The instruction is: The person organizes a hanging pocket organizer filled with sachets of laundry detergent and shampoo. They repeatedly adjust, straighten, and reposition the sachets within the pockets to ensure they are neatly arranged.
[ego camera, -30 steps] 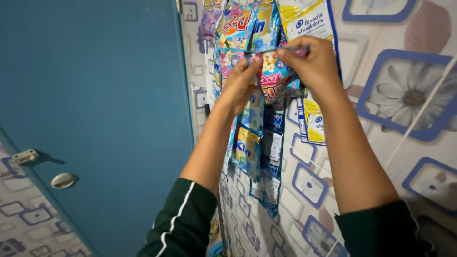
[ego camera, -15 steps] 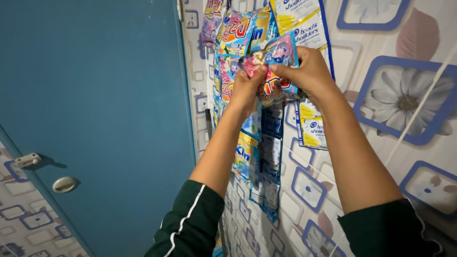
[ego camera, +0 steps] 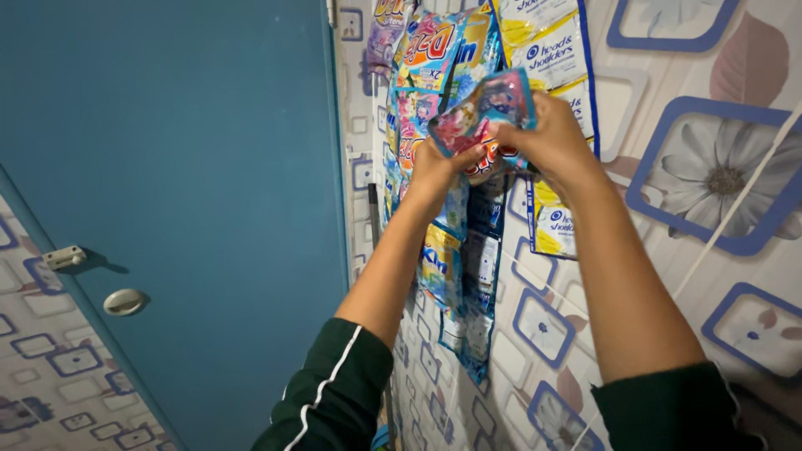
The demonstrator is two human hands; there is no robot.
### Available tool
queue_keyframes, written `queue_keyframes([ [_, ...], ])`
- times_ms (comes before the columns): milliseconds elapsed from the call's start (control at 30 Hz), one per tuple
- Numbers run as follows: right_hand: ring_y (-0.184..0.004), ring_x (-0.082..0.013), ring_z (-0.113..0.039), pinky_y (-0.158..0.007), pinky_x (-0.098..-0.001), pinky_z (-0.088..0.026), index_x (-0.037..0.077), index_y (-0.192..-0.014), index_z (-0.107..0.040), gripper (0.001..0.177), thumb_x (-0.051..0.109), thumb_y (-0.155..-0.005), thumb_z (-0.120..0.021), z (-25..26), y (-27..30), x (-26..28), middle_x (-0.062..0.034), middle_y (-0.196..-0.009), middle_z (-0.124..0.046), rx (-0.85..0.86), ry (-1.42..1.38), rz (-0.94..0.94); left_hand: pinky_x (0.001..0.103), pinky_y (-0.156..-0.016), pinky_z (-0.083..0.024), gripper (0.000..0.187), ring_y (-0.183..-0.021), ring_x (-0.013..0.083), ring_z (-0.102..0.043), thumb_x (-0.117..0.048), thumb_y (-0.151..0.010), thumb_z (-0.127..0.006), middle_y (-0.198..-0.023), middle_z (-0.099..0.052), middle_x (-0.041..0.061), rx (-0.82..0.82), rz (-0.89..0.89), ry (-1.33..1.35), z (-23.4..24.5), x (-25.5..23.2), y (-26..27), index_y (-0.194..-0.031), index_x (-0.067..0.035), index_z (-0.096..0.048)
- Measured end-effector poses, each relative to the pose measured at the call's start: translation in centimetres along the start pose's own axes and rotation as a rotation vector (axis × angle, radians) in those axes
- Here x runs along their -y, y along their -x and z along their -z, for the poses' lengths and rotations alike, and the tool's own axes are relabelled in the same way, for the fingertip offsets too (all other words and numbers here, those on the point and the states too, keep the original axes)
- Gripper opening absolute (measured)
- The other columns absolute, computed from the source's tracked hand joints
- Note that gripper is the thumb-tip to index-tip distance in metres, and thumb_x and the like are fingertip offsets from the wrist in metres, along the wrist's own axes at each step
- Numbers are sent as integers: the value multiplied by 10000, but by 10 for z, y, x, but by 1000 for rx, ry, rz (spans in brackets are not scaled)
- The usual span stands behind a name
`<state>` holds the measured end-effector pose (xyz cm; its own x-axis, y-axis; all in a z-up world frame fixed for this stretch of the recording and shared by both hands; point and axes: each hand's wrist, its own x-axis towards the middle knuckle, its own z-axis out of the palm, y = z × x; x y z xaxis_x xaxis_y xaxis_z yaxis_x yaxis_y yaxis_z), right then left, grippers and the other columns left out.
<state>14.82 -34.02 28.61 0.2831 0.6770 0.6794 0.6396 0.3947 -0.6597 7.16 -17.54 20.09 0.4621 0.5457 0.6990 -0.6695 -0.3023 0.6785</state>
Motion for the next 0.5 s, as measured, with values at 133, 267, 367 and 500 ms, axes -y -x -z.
queue_keyframes([
  [133,-881,-102,-694,-797,-290,-563,46,-1126,-692,368,96,-795,-843,1,17,-4,-37,-1006,-753,106,148,-62,314,-771,-570,293,-846,144,-725,-81,-815,-833,-978,-776,79,-44,57,88,7,5,9,-1081,1,-740],
  [267,-840,-134,-726,-758,-314,-576,39,-1077,-715,353,145,-772,-858,-10,17,-18,-66,-970,-785,43,244,-7,295,-831,-557,290,-918,144,-719,-108,-844,-825,-1022,-772,67,-18,63,154,16,18,15,-1104,-14,-738],
  [367,-761,-179,-736,-710,-348,-559,15,-1034,-728,412,193,-716,-921,-15,15,-26,-128,-895,-776,-39,474,54,309,-775,-527,269,-884,158,-684,-135,-884,-812,-995,-750,55,-32,130,216,19,28,20,-1115,-29,-723],
  [500,-701,-234,-716,-652,-384,-536,-20,-950,-718,443,227,-678,-965,-20,16,-28,-190,-810,-732,-116,616,-1,334,-733,-495,244,-851,167,-651,-114,-931,-797,-984,-724,45,-6,195,313,23,32,25,-1134,-15,-704],
])
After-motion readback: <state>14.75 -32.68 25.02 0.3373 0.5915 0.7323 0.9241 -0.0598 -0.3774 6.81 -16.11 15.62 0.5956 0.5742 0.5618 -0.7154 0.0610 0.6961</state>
